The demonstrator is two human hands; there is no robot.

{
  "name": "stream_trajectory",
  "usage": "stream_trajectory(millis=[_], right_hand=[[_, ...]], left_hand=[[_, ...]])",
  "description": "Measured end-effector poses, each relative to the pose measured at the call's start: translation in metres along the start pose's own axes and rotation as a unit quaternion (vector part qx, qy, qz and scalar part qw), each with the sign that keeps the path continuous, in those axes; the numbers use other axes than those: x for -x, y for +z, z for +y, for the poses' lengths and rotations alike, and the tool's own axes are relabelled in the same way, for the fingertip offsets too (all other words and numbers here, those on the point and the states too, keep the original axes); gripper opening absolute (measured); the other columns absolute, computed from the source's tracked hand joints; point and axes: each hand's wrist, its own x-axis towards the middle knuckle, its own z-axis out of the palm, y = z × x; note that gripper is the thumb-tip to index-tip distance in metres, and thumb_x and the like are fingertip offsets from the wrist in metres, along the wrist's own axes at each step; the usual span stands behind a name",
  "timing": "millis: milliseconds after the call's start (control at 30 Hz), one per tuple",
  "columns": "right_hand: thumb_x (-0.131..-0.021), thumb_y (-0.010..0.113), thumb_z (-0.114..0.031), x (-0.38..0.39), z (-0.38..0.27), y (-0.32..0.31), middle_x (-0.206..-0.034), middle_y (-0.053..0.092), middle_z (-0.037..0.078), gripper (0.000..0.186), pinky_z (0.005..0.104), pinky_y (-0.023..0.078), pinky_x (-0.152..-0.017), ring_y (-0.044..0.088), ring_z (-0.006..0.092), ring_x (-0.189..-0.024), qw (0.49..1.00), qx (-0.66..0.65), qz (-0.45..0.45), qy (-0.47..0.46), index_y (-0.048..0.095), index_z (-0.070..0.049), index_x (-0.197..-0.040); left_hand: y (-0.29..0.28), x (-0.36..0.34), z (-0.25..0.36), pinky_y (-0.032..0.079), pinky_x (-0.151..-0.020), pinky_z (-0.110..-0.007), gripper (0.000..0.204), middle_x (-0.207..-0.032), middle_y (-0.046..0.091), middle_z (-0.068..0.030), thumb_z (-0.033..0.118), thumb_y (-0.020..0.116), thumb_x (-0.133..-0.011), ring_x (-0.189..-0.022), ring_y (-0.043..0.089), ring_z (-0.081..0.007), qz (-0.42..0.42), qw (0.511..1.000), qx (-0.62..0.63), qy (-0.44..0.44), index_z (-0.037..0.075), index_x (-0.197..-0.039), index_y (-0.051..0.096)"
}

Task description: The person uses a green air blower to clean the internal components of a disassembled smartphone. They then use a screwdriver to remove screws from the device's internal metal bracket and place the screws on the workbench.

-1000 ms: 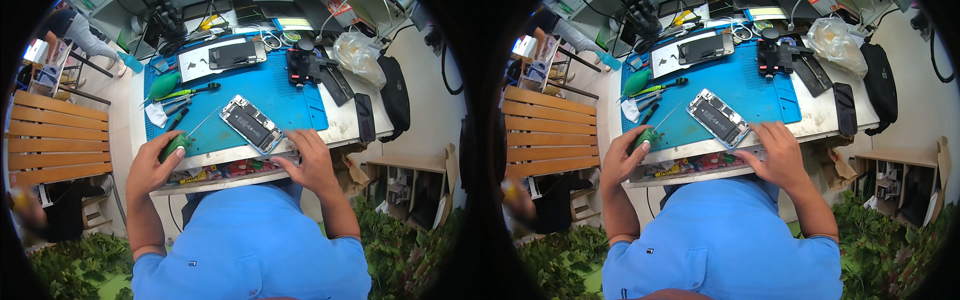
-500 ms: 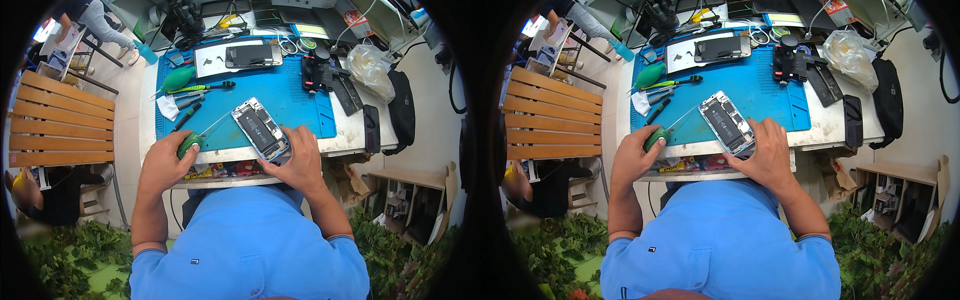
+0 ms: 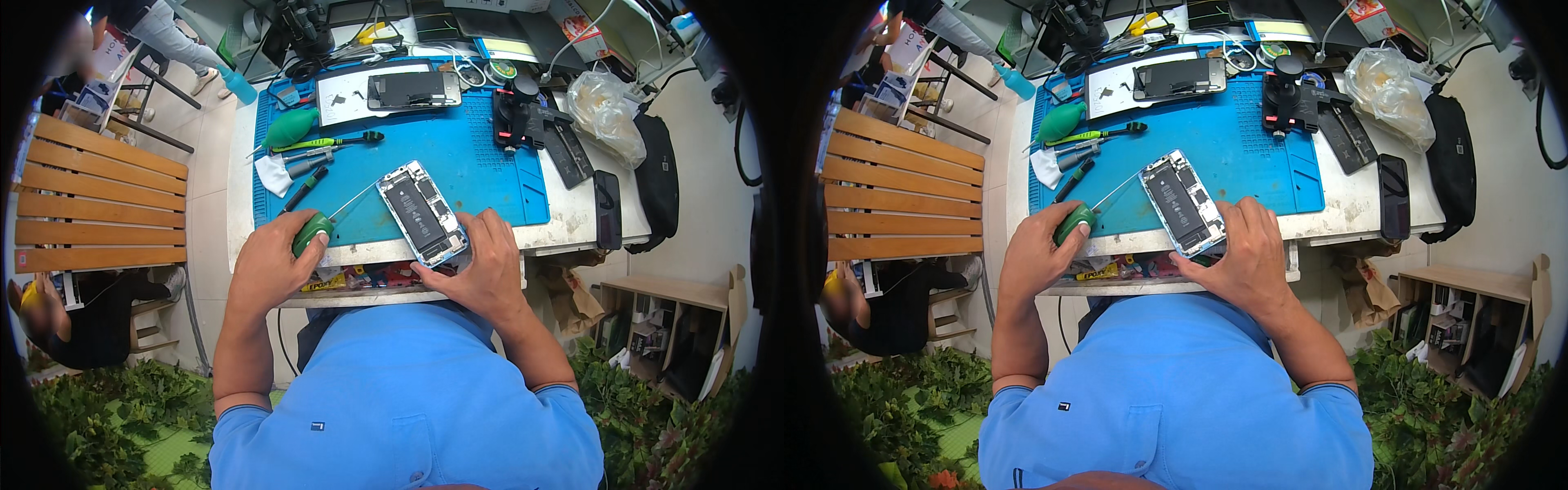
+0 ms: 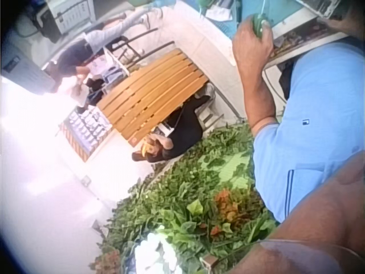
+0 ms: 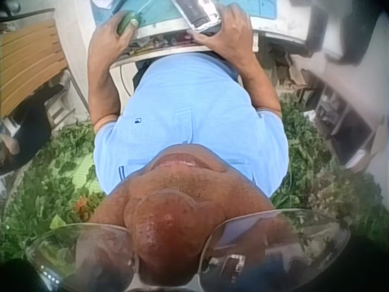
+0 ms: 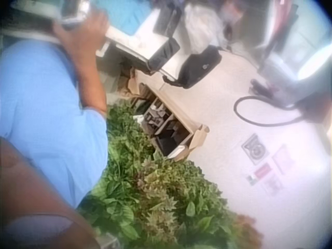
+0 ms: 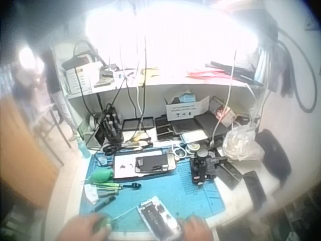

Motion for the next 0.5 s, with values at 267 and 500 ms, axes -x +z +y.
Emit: stream_trajectory(millis=[267,500], right_hand=[[-0.072,0.105,-0.043,-0.0006,-0.0009,-0.0009,-0.108,0.062,0.017,0.079,0.0487,0.053,-0.089,0.063,0.0357,-0.101,1.0,-0.018,-0.008,0.009,0.073,0.006,-0.125],[-0.072,0.105,-0.043,-0.001,-0.0018,-0.002,-0.108,0.063,0.017,0.078,0.0486,0.053,-0.089,0.063,0.0352,-0.101,1.0,-0.015,-0.006,0.008,0.073,0.005,-0.124]], left_hand=[[0.001,0.0005,-0.0026,0.061,-0.088,-0.051,0.042,-0.109,0.081,-0.0246,0.034,0.074,-0.103,-0.098,0.078,-0.045,0.006,1.0,0.002,0.006,0.003,-0.13,0.08],[0.0005,-0.001,-0.0009,0.061,-0.087,-0.052,0.041,-0.109,0.081,-0.0246,0.034,0.074,-0.104,-0.098,0.078,-0.0453,0.003,1.0,0.003,0.003,0.003,-0.13,0.08]])
